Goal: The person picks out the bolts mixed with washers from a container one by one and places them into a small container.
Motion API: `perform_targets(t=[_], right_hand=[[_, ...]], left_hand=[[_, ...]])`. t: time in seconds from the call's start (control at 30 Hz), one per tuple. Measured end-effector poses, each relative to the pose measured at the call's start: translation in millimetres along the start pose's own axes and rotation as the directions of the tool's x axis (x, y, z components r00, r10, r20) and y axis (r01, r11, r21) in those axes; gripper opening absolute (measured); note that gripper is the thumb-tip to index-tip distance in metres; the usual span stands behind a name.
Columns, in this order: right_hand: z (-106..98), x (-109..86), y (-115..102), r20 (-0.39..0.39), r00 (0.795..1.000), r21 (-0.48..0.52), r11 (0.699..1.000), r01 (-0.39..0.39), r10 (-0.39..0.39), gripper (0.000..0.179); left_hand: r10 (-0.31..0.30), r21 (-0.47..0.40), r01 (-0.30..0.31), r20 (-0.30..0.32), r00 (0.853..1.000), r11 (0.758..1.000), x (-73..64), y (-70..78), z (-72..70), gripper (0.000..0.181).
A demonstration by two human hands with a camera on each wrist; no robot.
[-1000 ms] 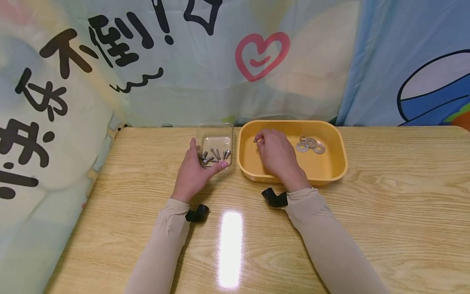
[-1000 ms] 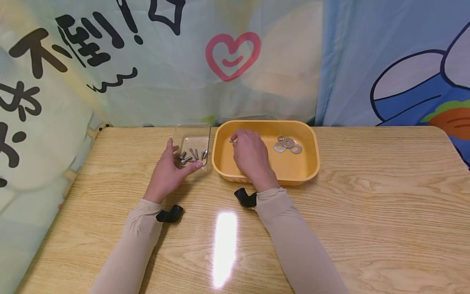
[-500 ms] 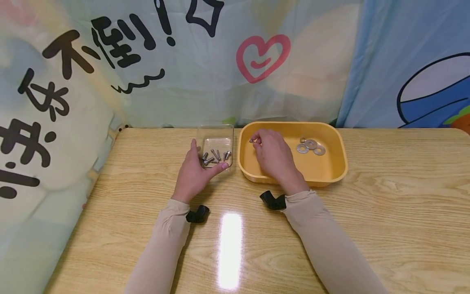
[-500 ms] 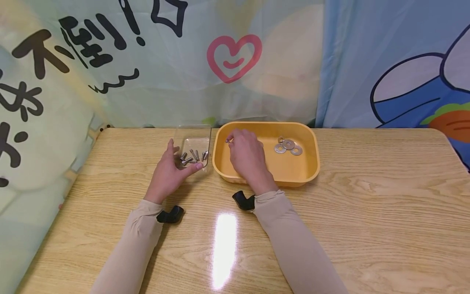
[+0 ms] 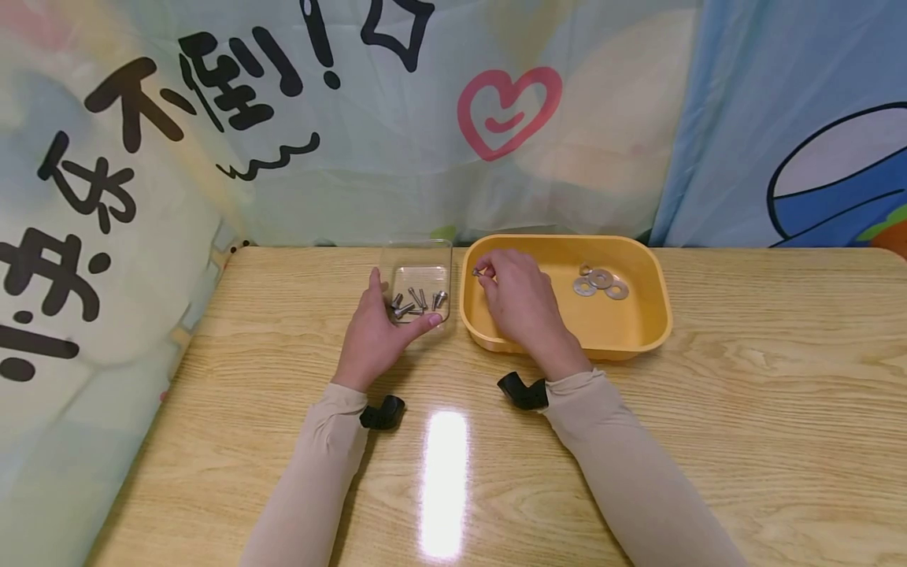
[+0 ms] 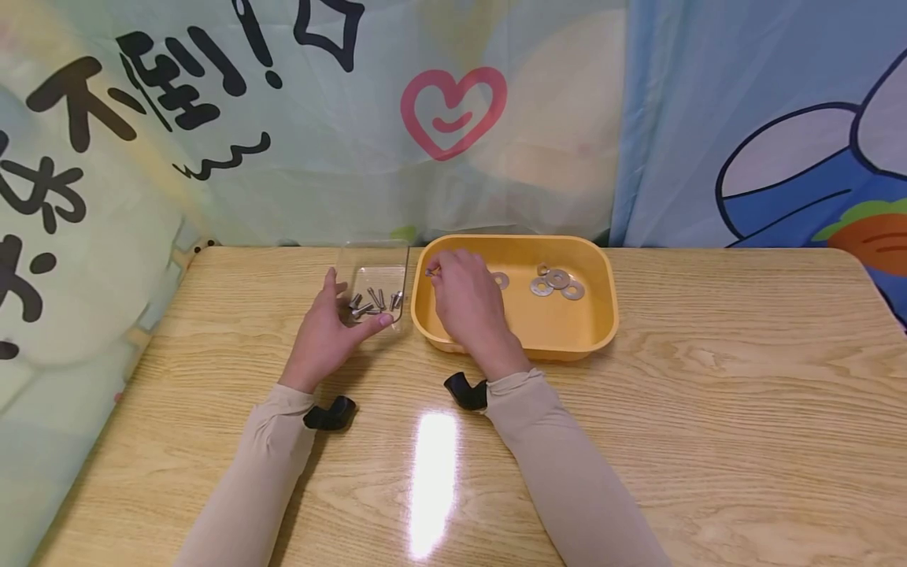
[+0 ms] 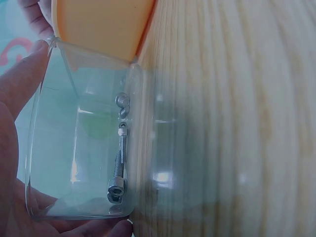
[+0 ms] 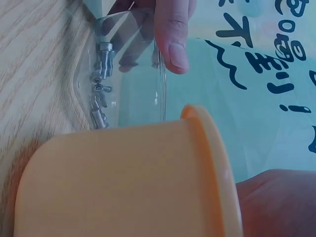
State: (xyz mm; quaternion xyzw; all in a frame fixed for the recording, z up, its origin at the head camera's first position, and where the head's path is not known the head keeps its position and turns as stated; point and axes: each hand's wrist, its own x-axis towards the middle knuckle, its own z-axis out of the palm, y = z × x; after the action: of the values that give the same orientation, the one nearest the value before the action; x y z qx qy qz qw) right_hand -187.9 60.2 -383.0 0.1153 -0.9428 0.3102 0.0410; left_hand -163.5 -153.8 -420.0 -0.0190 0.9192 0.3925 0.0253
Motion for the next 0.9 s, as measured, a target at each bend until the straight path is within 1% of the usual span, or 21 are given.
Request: perform_targets(t=[0.4, 0.57, 0.9], right_hand=[[2.4, -1.4, -4.6, -0.010, 0.998, 0.018, 0.997, 0.070, -0.069, 0.014], [4.9, -2.2, -7.6, 0.005, 0.996, 0.025, 0.995, 0.093, -0.094, 0.015], [13.2, -5.4, -14.4, 0.027, 0.989, 0.007, 0.990, 0.143, -0.143, 0.017]], left_hand=[[0.004, -0.017, -0.004, 0.005, 1.000, 1.000, 1.8, 2.1, 0.4, 0.127], [0.014, -0.022, -0.014, 0.002, 1.000, 1.000, 2.6, 1.0, 1.1, 0.127], [0.017, -0.027, -0.017, -0.006, 1.000, 0.999, 2.2, -1.8, 1.3, 0.126]])
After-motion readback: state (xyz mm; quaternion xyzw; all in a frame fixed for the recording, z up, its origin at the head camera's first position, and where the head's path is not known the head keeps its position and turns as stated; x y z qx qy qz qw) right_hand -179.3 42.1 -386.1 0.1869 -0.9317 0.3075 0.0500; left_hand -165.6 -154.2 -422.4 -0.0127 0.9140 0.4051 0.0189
